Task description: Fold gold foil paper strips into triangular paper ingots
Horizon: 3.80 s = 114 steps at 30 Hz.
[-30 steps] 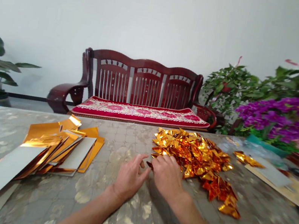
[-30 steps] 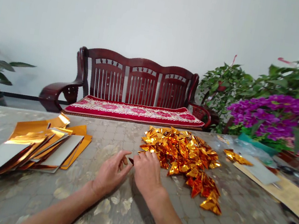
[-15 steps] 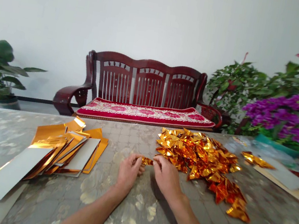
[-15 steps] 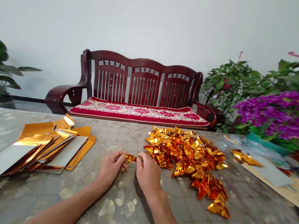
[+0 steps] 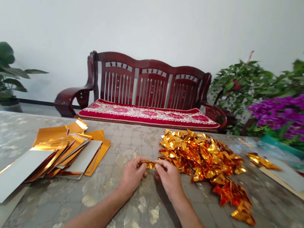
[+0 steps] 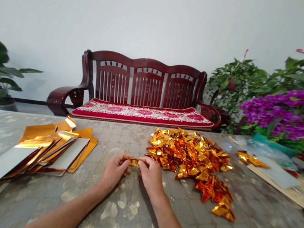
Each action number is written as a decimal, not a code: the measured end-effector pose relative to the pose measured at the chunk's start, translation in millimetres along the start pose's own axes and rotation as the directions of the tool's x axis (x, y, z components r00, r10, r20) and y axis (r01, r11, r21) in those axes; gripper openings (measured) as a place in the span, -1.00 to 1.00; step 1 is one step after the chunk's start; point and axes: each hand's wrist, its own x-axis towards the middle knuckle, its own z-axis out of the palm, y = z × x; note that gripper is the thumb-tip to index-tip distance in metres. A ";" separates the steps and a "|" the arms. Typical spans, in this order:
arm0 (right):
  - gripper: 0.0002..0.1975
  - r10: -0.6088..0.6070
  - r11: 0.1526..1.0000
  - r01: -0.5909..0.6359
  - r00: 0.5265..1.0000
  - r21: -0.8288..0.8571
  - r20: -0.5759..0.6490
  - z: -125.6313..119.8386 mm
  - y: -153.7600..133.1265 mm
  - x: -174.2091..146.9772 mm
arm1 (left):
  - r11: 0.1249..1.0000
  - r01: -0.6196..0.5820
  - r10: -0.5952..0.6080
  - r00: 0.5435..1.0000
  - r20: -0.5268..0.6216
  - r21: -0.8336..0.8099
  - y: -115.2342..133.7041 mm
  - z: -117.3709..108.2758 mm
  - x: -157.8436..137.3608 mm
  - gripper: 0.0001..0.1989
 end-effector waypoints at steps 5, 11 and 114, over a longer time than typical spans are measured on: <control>-0.69 0.015 0.999 -0.015 1.000 0.043 -0.008 2.5 0.2 -1.3 | 0.987 -0.046 0.048 0.999 -0.009 0.154 1.1 -5.4 2.0 -0.73; -0.66 0.055 0.984 -0.048 0.998 0.172 -0.034 4.0 4.6 -1.9 | 0.958 -0.096 0.106 0.994 -0.023 0.270 3.4 -8.0 0.8 -0.70; -0.73 -0.167 0.976 0.155 0.983 -0.152 -0.069 8.3 -20.2 -13.8 | 0.984 0.010 -0.026 0.996 -0.086 -0.180 10.1 9.0 -7.1 -0.65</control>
